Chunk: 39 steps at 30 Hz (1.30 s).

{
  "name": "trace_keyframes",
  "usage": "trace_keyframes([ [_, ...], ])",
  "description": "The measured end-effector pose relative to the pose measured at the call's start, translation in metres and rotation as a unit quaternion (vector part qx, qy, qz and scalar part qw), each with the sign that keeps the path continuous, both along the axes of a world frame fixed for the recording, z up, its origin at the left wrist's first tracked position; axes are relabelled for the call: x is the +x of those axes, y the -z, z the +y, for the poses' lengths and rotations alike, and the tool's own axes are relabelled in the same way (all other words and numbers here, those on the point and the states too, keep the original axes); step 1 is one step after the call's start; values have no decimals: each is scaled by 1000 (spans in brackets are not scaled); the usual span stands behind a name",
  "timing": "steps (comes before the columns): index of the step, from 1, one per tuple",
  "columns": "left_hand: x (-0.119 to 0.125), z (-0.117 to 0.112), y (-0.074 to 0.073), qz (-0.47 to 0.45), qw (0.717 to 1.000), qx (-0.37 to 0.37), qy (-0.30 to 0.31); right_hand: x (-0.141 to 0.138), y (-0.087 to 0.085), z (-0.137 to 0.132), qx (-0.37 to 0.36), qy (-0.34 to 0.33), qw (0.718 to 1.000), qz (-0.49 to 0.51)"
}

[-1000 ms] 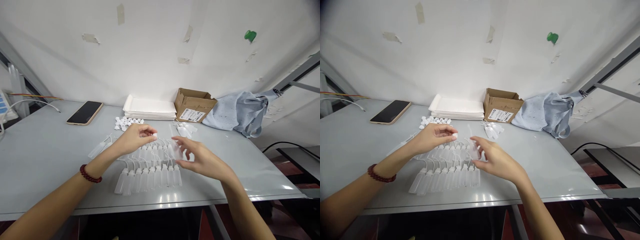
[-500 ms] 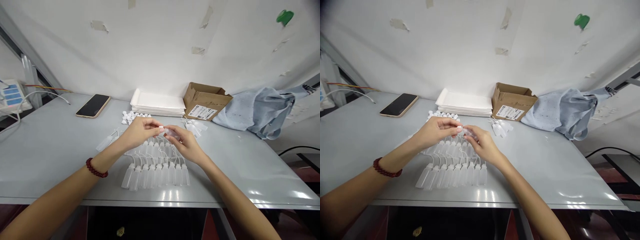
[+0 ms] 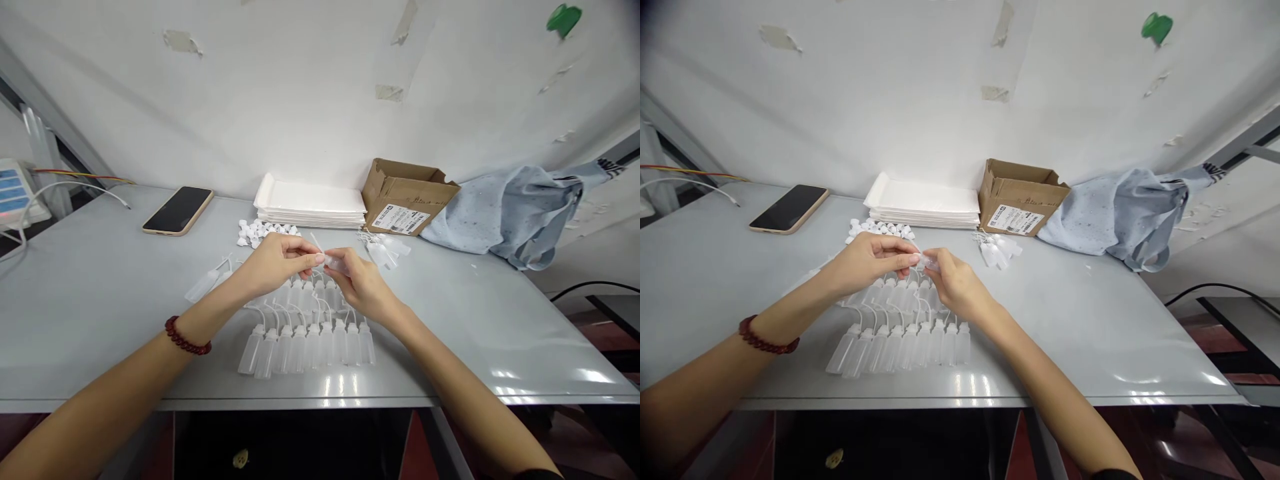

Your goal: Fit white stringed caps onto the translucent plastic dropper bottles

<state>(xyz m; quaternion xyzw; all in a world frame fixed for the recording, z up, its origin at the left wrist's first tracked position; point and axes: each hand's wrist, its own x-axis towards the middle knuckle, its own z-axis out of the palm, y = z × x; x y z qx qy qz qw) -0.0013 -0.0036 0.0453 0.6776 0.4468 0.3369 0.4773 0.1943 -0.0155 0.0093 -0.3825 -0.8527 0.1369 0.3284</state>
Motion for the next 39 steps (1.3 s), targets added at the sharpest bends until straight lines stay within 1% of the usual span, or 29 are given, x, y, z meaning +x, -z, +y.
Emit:
trace_keyframes([
  [3, 1, -2, -1, 8, 1000, -3, 0, -1, 0, 0, 38, 0, 999, -38],
  [7, 3, -2, 2, 10, 1000, -15, -4, -1, 3, 2, 80, 7, 994, -78],
  [11, 5, -1, 4, -10, 999, -38, -10, -2, 6, 3, 106, 9, 992, -65],
  [15, 5, -1, 4, -52, 995, -86, -9, -3, 6, 1, 111, -14, 993, -34],
  [18, 4, -1, 4, -70, 993, -100, 2, -4, 5, -2, 65, -14, 998, -1],
  [21, 3, -1, 5, -73, 994, -83, 19, -4, 3, -4, 5, -3, 1000, 28],
  [24, 2, 0, 5, -62, 996, -64, 26, -4, 0, -5, -22, 2, 999, 44],
  [27, 2, 1, 5, -53, 996, -59, 27, -4, -2, -6, -54, -11, 997, 56],
  [31, 1, 0, 5, -51, 996, -59, 32, -4, -6, -7, -97, -36, 991, 88],
  [36, 1, 0, 4, -54, 996, -70, 29, -4, -10, -7, -146, -35, 980, 131],
  [39, 1, 0, 3, -48, 997, -55, 36, -6, -9, -8, -188, -42, 968, 161],
])
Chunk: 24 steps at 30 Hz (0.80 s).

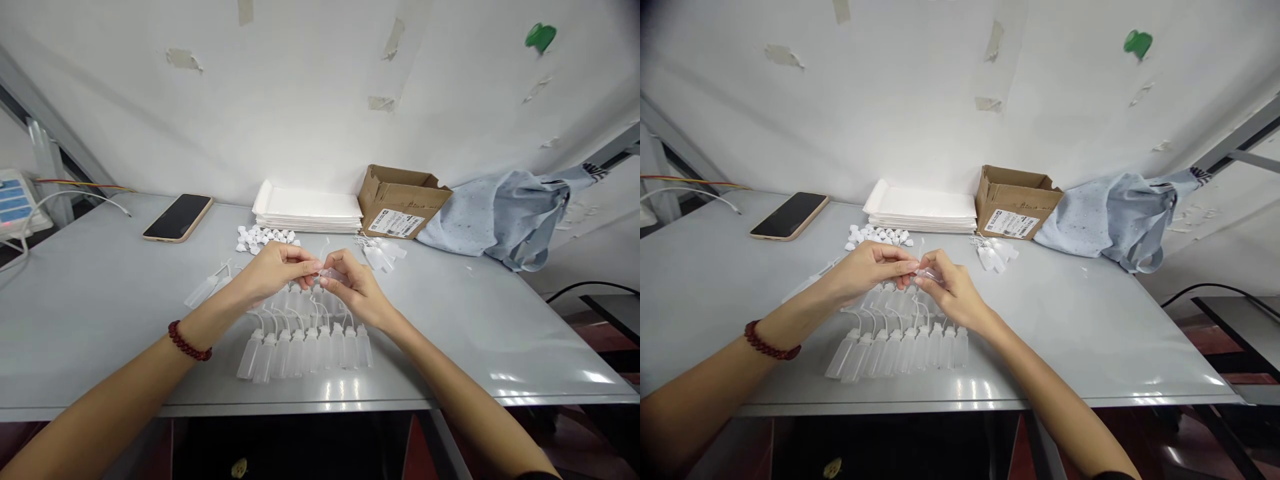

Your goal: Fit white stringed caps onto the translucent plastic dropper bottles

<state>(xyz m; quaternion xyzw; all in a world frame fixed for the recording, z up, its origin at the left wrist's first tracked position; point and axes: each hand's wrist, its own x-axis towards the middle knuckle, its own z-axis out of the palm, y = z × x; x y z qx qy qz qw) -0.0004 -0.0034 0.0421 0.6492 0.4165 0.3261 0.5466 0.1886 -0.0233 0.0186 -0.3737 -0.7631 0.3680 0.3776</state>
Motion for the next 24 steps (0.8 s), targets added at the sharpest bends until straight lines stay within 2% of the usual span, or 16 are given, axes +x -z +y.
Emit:
trace_keyframes([
  [5, 2, -2, 0, 14, 998, 54, 14, -2, -1, -1, -89, -13, 995, 51],
  [10, 4, -3, 6, -15, 992, 121, 17, -2, -4, 2, -210, -7, 971, 113],
  [12, 3, -2, 8, -18, 990, 138, 16, -2, -4, 3, -228, -10, 966, 123],
  [14, 2, -2, 7, -19, 991, 134, 15, -2, -2, 3, -201, -6, 972, 119],
  [18, 1, -2, 1, -8, 993, 115, 16, -1, 1, 0, -61, 39, 996, 44],
  [21, 1, -2, 0, -11, 996, 83, -11, -2, 2, -2, 29, 70, 997, -21],
  [24, 1, -2, 0, -7, 999, 18, -43, -2, 5, -3, 94, 86, 990, -65],
])
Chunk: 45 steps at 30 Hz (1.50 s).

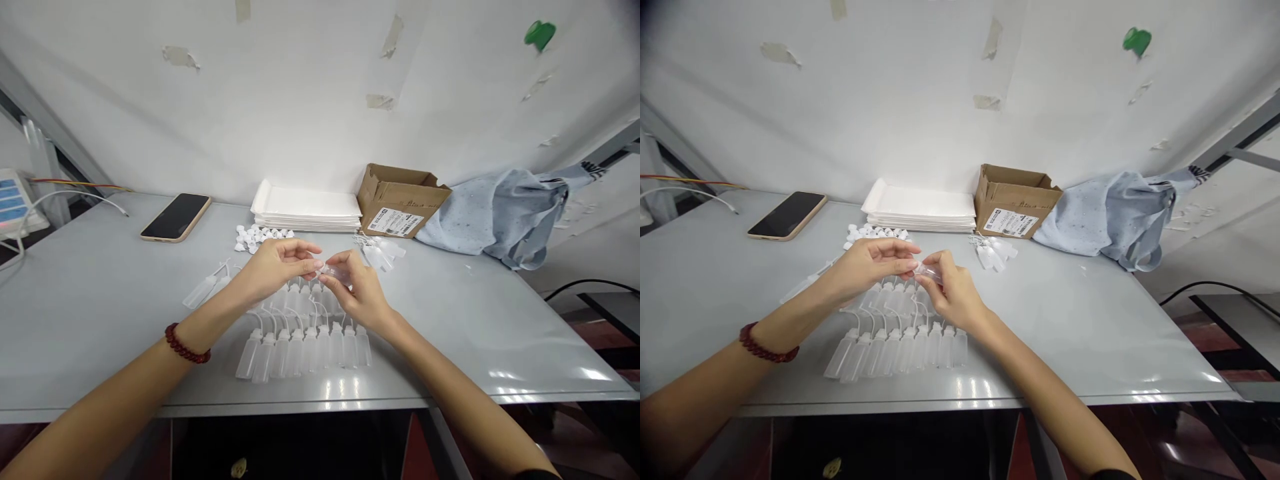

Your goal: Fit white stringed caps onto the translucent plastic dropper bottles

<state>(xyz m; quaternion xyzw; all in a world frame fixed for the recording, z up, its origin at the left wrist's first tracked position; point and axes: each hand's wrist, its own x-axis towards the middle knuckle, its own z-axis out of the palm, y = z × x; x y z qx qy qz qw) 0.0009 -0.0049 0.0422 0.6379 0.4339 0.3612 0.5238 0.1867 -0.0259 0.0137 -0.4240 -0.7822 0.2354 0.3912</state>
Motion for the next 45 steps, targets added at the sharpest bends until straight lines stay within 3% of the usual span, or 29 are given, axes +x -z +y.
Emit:
trace_keyframes([
  [4, -1, 0, -1, 22, 999, -23, 41, 1, 4, 1, 60, 10, 997, -40],
  [9, 0, -1, 0, 29, 997, 64, 27, 3, 7, 3, 61, 15, 996, -55],
  [14, 4, -4, 4, 7, 984, 178, 16, 2, 2, 2, 13, 20, 999, -29],
  [17, 4, -5, 5, 0, 980, 197, 14, 2, -1, 1, -33, 15, 999, 12],
  [22, 2, -4, 6, 1, 974, 222, 50, 4, -4, 4, -139, -52, 984, 102],
  [25, 1, -3, 5, -6, 978, 201, 50, 4, -5, 3, -140, -53, 983, 108],
  [33, 0, -3, -2, 4, 998, 60, 21, 2, -3, -1, 32, 9, 999, 7],
  [39, 3, -1, 5, -58, 998, -4, -15, 5, -1, 2, 65, 10, 997, -26],
  [45, 6, 0, 10, -102, 993, -62, -23, 6, 6, 6, 156, -15, 986, -59],
])
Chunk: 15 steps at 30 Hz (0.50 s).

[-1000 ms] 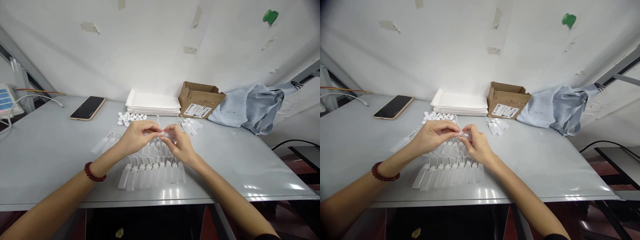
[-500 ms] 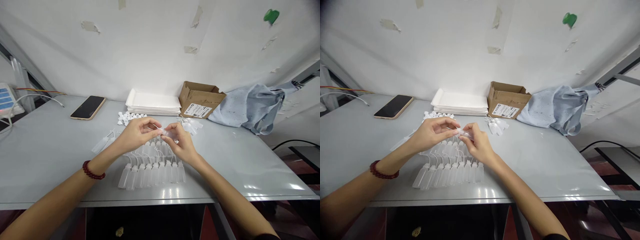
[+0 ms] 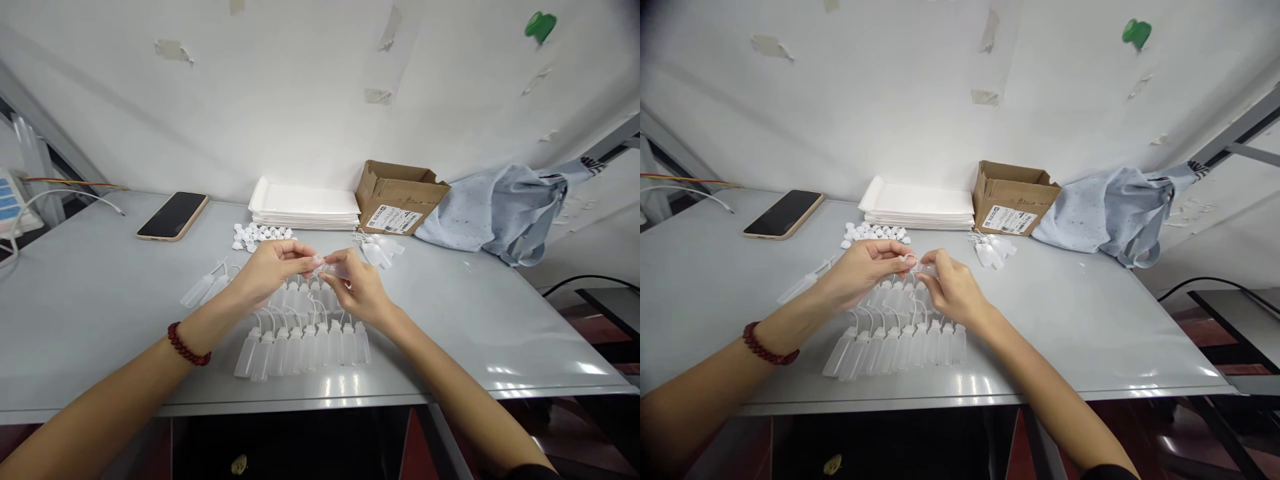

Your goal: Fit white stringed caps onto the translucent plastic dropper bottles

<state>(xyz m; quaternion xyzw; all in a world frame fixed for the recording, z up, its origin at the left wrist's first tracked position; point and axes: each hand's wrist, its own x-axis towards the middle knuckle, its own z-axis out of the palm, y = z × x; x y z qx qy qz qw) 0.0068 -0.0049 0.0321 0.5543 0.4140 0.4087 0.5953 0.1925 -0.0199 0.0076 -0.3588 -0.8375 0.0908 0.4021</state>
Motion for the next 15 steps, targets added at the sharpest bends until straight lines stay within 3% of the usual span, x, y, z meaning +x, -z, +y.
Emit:
trace_keyframes([
  [7, -1, -1, -1, 10, 996, -59, 69, -3, 2, -1, 27, -14, 1000, 2],
  [15, 1, -5, -7, 79, 996, 48, 14, -4, 1, -4, -43, 25, 999, 17],
])
